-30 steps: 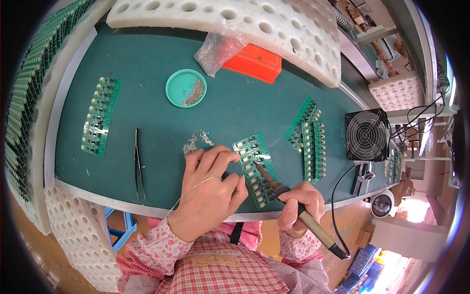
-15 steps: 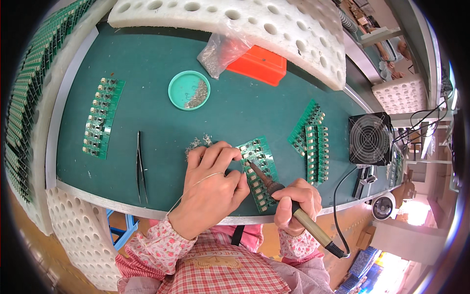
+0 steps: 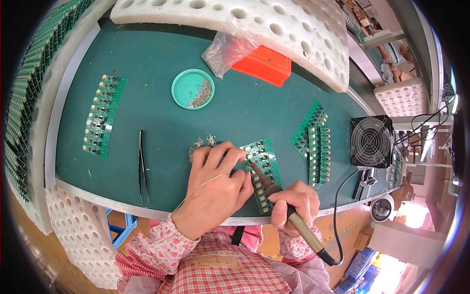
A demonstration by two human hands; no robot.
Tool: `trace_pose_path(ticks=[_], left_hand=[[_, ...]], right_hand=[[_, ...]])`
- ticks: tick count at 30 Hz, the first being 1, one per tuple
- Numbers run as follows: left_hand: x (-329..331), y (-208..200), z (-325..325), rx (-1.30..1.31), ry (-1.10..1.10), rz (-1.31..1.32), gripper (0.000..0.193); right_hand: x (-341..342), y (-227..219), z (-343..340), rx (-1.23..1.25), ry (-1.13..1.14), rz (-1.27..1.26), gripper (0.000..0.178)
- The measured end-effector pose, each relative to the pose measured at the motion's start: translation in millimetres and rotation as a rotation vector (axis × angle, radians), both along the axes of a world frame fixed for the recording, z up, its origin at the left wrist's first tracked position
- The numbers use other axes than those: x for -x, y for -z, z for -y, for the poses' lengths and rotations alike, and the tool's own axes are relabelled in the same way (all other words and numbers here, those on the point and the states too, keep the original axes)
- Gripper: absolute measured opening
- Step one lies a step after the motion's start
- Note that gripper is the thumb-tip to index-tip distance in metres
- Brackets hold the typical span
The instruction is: The person solders small components onto circuit boards on a workbench using a soldering iron, solder wire, and tweezers.
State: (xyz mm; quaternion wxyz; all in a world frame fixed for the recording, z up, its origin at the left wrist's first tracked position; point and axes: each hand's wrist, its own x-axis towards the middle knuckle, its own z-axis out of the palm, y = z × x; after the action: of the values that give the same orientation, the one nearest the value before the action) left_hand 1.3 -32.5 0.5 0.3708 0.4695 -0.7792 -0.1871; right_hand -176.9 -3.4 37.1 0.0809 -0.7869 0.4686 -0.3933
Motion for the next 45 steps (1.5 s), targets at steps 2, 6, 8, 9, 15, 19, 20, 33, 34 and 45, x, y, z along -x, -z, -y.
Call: trace_pose_path(ticks=[2, 6, 8, 9, 15, 19, 20, 33, 34, 45], left_hand=[[-1.0, -0.7, -0.2, 0.001, 0.0, -0.011, 0.018], [-2.4, -1.5, 0.0, 0.021, -0.016, 0.004, 0.017], [-2.2, -1.1, -0.2, 0.018, -0.007, 0.012, 0.017], [-2.4, -1.5, -0.3, 0.016, -0.01, 0.017, 0.017], [-3.5, -2.3, -0.7, 0.004, -0.009, 0.014, 0.017], [-4.2, -2.9, -0.5, -0.001, -0.003, 0.003, 0.019], [-4.5, -2.9, -0.7, -0.001, -0.003, 0.003, 0.019], [-4.6, -0.4, -1.6, 0.017, -0.002, 0.009, 0.02], [-5.0, -0.4, -1.9, 0.007, 0.006, 0.017, 0.02], [-6.3, -1.6, -3.0, 0.01, 0.039, -0.022, 0.022]], right_hand=[[-0.7, -0.7, 1.1, 0.046, -0.075, -0.015, 0.01], [-2.3, 0.1, -1.1, 0.071, -0.079, -0.067, 0.01], [-3.8, 2.1, -2.9, 0.086, -0.072, -0.093, 0.009], [-5.1, 2.5, -3.3, 0.086, -0.071, -0.093, 0.009], [-11.4, 0.6, -4.0, 0.1, -0.04, -0.119, 0.009], [-4.0, -2.5, -6.6, 0.06, 0.003, 0.015, 0.006], [-1.9, -3.9, -8.3, 0.05, 0.03, 0.025, 0.007], [4.0, 0.9, -7.5, 0.057, 0.067, 0.083, 0.009], [3.3, 0.9, -7.0, 0.07, 0.062, 0.086, 0.01], [3.7, -0.5, -14.7, 0.086, 0.123, 0.106, 0.009]])
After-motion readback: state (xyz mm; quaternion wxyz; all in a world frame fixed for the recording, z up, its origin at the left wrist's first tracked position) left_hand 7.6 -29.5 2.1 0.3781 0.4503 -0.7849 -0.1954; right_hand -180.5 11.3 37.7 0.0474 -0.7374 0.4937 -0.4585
